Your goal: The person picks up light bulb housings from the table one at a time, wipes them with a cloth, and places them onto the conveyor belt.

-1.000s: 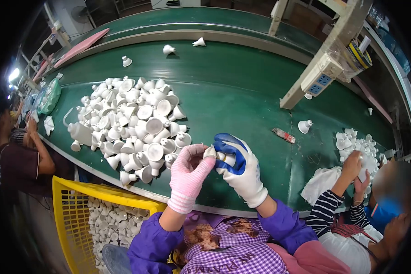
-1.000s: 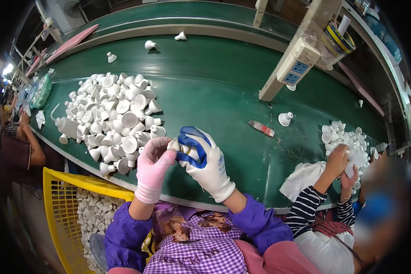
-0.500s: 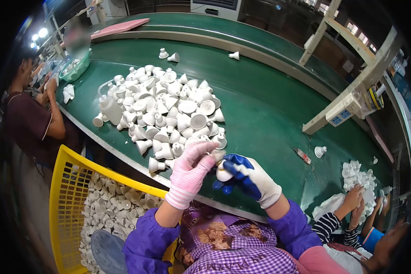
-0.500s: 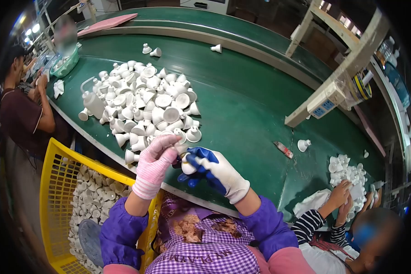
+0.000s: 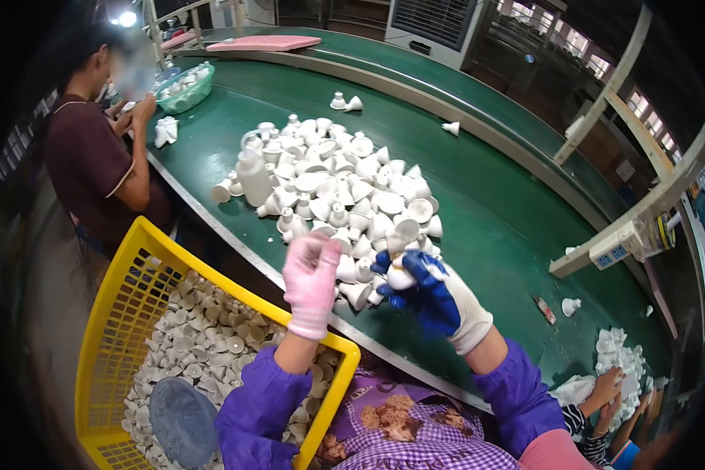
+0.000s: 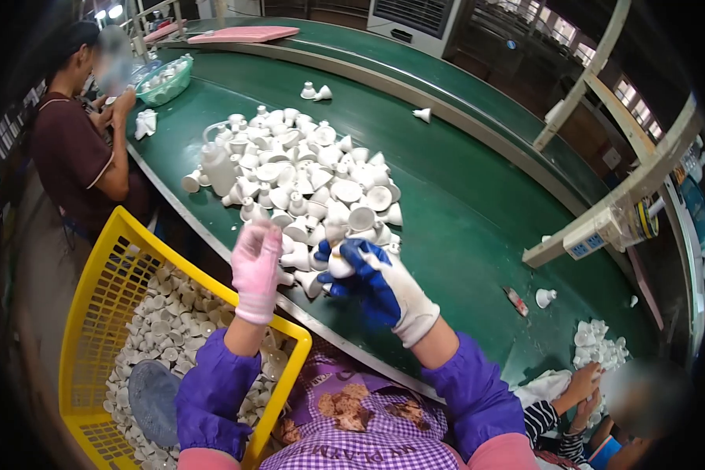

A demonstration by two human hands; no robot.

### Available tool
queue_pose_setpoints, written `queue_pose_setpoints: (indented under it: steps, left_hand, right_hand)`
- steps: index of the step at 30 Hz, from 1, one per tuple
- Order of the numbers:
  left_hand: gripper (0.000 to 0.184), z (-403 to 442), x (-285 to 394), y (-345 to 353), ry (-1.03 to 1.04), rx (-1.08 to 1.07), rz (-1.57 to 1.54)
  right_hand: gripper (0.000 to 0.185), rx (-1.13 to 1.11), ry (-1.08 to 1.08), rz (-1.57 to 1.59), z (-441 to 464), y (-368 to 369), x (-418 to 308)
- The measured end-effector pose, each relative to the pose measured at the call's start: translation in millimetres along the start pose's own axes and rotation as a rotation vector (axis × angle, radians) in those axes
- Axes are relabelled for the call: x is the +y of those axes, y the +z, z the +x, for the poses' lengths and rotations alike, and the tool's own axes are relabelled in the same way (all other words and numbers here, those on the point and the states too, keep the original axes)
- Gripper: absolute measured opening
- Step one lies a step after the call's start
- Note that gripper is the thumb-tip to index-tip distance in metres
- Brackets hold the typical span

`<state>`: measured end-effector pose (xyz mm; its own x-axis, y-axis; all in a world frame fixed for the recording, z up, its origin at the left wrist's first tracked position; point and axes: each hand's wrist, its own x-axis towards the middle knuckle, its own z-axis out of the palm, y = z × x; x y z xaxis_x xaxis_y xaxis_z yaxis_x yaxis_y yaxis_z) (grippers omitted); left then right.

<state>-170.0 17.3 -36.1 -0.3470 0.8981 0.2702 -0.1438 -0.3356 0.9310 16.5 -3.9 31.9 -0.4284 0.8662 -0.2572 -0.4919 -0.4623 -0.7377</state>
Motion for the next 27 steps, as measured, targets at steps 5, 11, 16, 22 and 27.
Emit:
queue_pose_setpoints:
  steps: [5,11,16,22,27]
  left_hand:
    - [0.045,78,-3,-41,0.235,0.383,0.566]
    - [0.103,157,-29,-75,0.021,0.381,0.894]
    - [0.100,179,-32,-81,-0.198,0.352,0.895]
    - [0.088,182,-46,-92,-0.124,0.289,0.855]
    - [0.076,187,-55,-99,-0.073,0.278,0.880]
  right_hand:
    - [0.028,-0.042,-0.060,-0.193,79,16,-18]
    - [0.023,-0.016,-0.107,-0.234,174,42,-14]
    - [0.017,0.034,-0.159,-0.248,222,60,-4]
    - [0.007,0.025,-0.177,-0.214,261,77,2]
    - [0.011,0.043,-0.201,-0.251,292,77,6]
